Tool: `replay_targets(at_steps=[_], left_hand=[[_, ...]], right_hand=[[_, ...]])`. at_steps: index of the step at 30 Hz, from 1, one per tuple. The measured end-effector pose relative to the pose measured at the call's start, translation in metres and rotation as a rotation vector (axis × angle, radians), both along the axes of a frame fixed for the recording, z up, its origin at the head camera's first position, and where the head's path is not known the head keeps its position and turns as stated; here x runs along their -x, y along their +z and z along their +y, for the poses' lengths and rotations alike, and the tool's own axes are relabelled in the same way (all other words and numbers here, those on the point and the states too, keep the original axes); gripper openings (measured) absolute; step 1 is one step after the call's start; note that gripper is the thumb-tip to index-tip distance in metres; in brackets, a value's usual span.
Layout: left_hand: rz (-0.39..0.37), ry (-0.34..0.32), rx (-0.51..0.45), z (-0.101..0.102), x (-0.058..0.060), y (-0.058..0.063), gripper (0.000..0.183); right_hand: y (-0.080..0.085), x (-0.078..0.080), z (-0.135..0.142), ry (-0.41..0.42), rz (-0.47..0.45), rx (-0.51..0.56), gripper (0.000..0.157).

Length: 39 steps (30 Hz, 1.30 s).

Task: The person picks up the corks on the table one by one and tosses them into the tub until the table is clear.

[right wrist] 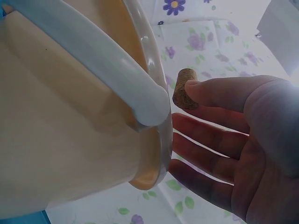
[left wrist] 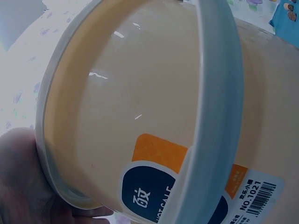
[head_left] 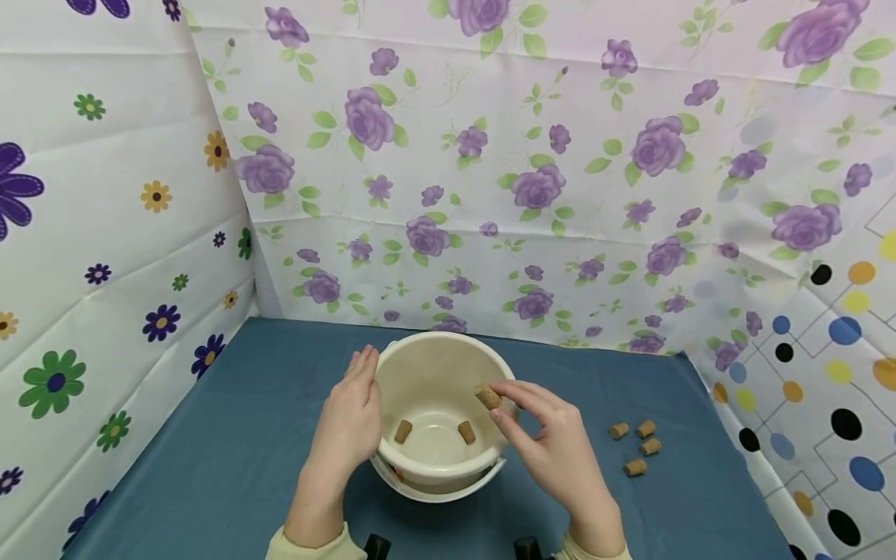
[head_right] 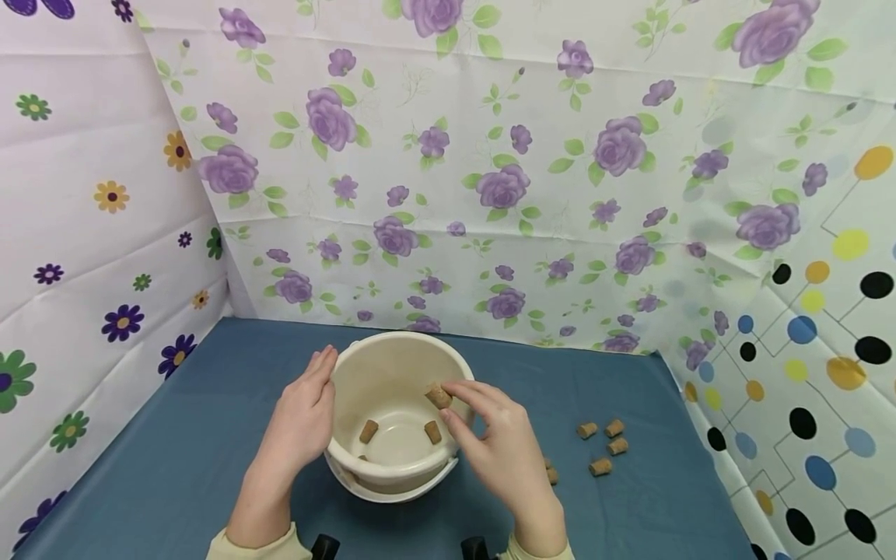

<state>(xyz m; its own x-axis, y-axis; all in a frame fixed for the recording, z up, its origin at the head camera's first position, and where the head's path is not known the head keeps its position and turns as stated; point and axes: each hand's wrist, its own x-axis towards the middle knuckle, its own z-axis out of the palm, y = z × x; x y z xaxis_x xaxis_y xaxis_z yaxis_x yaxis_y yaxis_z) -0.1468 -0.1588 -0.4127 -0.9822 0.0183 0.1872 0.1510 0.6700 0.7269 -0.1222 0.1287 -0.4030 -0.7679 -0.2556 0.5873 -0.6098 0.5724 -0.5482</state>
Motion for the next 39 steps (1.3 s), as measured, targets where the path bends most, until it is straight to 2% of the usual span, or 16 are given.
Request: replay_targets(at_steps=[25,33,39], left_hand=[[-0.009,0.009,-0.006,0.0007,-0.0004,0.0011,0.051],[-0.016,0.003,-0.001,0.0002,-0.0008,0.0008,0.051],[-0.009,0.005,-0.005,0.0006,-0.0005,0.0005,0.051]], right_hand=[[0.0004,-0.0025,-0.0059,0.031,0.009,-0.01,0.034],[0.0014,-0.0037,-0.0077,0.049,-0.039,-0.004,0.032],[0.0015,-0.0038,-0.0085,0.046,-0.038,-0.015,0.033]])
